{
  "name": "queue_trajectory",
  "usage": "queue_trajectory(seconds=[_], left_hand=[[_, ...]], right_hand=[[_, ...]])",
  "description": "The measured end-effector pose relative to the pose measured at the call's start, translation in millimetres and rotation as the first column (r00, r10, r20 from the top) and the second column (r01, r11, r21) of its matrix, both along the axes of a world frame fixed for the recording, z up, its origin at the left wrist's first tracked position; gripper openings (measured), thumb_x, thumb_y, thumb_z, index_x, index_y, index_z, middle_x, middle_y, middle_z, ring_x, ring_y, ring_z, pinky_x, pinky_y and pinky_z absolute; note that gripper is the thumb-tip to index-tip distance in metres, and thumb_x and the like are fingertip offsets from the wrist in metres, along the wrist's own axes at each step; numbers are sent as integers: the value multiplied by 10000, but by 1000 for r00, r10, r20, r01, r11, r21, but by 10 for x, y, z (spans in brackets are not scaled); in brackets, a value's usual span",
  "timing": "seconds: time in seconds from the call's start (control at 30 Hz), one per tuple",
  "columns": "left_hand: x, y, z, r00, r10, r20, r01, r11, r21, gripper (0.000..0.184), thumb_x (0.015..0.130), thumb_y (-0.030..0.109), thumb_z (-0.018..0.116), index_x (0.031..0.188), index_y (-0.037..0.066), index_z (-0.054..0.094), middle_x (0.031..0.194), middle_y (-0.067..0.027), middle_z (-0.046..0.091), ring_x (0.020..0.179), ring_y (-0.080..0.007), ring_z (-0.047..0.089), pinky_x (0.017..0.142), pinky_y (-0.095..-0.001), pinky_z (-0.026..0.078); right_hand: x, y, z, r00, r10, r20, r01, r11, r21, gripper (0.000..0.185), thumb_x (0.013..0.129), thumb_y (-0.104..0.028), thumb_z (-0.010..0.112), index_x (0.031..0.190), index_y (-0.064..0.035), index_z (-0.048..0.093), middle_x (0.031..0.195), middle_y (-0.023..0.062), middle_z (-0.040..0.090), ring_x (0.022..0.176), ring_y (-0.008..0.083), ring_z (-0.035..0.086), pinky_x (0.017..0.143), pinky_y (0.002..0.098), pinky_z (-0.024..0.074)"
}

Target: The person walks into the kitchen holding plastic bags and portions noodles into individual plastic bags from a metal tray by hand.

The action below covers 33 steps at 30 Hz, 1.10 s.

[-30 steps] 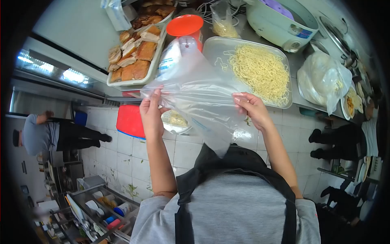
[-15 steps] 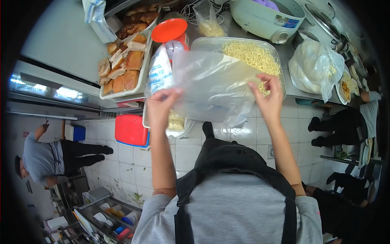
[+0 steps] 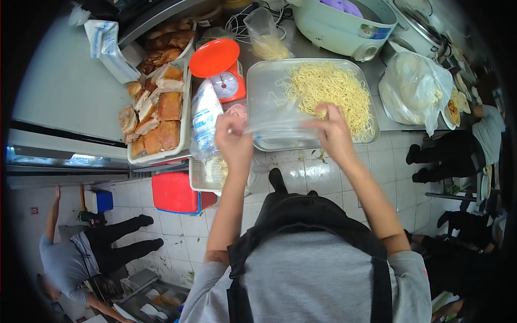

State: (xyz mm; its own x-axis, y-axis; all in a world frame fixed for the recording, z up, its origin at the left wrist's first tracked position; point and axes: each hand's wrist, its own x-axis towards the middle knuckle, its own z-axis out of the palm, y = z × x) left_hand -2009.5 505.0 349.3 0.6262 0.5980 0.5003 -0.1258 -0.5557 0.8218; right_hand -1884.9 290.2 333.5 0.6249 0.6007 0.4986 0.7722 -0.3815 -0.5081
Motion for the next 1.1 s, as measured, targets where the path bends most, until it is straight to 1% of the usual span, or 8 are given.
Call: queue_trajectory(seconds=[0.13, 0.3, 0.37, 0.47, 0.63, 0.83, 0.93, 1.1], left_hand=[[306, 160, 664, 934, -33, -357, 293, 643, 708, 379, 781, -150, 542, 1083, 52, 651, 1151, -194, 528, 1039, -248, 575, 859, -336, 500], [375, 255, 898, 905, -425, -17, 392, 818, 421, 484, 768, -84, 571, 1243, 8, 589, 1303, -272, 517, 1202, -378, 516, 879, -424, 483], [446, 339, 296, 898, -246, -364, 411, 762, 500, 454, 769, -65, 583, 1221, -24, 594, 1315, -275, 522, 1214, -394, 515, 858, -425, 491], [623, 374, 568, 977, -191, 93, 78, 732, 677, 381, 758, -54, 586, 1136, -41, 633, 1367, -232, 500, 1270, -412, 472, 848, -413, 498], [613, 451, 187, 876, -228, -425, 447, 715, 538, 292, 737, -84, 546, 992, -49, 684, 1477, -133, 421, 1159, -366, 568, 811, -365, 498], [384, 703, 174, 917, -251, -311, 299, 947, 118, 450, 728, -148, 439, 1130, -68, 625, 1503, -210, 349, 1072, -325, 616, 782, -354, 506], [388, 718, 319, 949, -146, -278, 156, 988, 13, 557, 717, -164, 398, 1239, -60, 561, 1518, -230, 308, 1097, -288, 617, 712, -306, 536], [302, 804, 246, 998, 4, -64, -16, 982, -189, 596, 728, -155, 376, 1302, -52, 501, 1535, -195, 260, 1237, -286, 521, 677, -266, 599]], right_hand=[[219, 333, 1144, 975, -183, 124, 221, 834, -506, 469, 791, -32, 633, 1238, -175, 618, 1076, 145, 613, 842, 288, 634, 815, 389, 529], [243, 496, 763, 969, -133, 210, 101, 983, 154, 431, 789, -38, 657, 1216, -30, 599, 926, 183, 643, 697, 301, 622, 674, 359, 528], [307, 468, 132, 982, -174, 70, 183, 970, -160, 406, 788, -48, 673, 1188, -12, 607, 761, 140, 634, 590, 280, 597, 582, 358, 507], [118, 506, 401, 967, -196, -162, 173, 974, -143, 359, 778, -63, 692, 1127, -8, 624, 677, 136, 613, 548, 259, 579, 537, 347, 485], [519, 303, 393, 517, 63, -854, 30, 995, 92, 387, 843, -254, 743, 1158, -45, 660, 685, 29, 635, 594, 78, 552, 553, 290, 491], [1348, 90, -100, 913, -407, 34, 406, 897, -176, 683, 672, -348, 834, 1272, -159, 569, 1301, 198, 497, 1030, 296, 610, 874, 420, 524], [1467, 345, -449, 923, -373, -98, 189, 659, -728, 854, 561, -335, 858, 1341, -255, 519, 1463, 236, 301, 1184, 428, 508, 990, 454, 452], [1866, 280, 68, 952, -243, -187, 70, 765, -640, 849, 571, -349, 836, 1288, 3, 548, 1232, 229, 588, 1169, 342, 550, 991, 395, 458]])
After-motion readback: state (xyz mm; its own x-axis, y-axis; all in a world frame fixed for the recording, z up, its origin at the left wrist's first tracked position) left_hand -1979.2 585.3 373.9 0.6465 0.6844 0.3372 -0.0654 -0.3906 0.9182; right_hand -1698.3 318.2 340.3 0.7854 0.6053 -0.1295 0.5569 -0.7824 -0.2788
